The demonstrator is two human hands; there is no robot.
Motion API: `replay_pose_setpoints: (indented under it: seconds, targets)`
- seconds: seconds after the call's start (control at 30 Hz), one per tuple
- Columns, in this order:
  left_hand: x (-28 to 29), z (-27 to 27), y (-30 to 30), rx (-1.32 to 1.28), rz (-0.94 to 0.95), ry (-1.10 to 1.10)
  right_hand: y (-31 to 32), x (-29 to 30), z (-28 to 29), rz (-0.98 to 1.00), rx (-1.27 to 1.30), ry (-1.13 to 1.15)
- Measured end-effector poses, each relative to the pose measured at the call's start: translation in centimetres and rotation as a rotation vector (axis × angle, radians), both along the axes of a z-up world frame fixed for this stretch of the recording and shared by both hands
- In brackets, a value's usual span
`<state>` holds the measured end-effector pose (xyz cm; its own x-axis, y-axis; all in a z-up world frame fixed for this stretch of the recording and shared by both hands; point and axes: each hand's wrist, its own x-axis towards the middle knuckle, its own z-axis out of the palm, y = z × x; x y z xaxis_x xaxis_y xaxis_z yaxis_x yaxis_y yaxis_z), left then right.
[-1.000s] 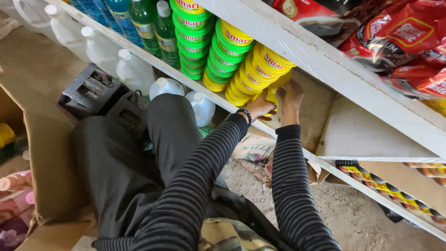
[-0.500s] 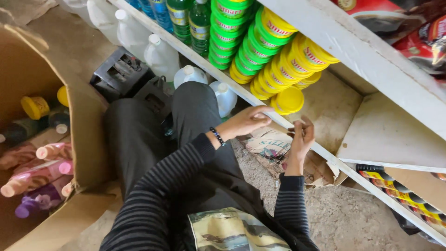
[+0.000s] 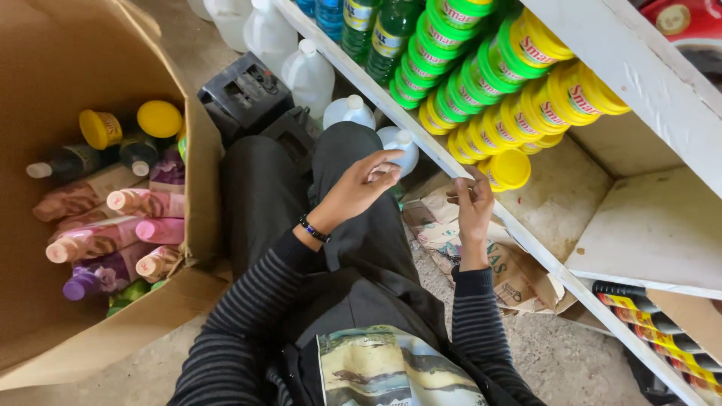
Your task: Taking cleaning products and detergents out of a cardboard box and arranging them on grocery store shelves.
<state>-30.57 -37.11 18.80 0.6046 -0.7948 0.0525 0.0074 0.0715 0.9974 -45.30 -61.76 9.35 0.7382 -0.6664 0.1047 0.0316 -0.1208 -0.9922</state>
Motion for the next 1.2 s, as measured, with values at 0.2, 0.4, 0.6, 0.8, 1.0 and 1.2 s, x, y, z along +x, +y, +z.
replay_pose_setpoints:
  seconds: [0.2,0.4,0.6,0.8,1.0,1.2]
  targets:
    - [0.1,0.1,6.0,-0.039,0.133,-0.01,2.1,3.3,1.9,0.084,0.005,-0.028]
    - [0.2,2.9,14.3,-0.074,0.269,-0.01,5.5,7.7,5.1,0.216,-0.014,-0.065]
    - [2.5,5.4,25.9,-0.101,0.619,-0.054,11.1,14.5,6.3,0.478,-0.028,-0.1]
    - [5.1,4.1,36.0,0.075,0.928,-0.111,21.0,20.9,10.5,0.734,-0.093,-0.09]
    - [7.5,2.8,40.5,0.45,0.929,-0.36,28.6,25.5,13.5,0.94,-0.153,-0.12]
    - [10.7,0.8,42.6,0.686,0.846,-0.404,33.8,29.8,14.6,1.053,-0.248,-0.134]
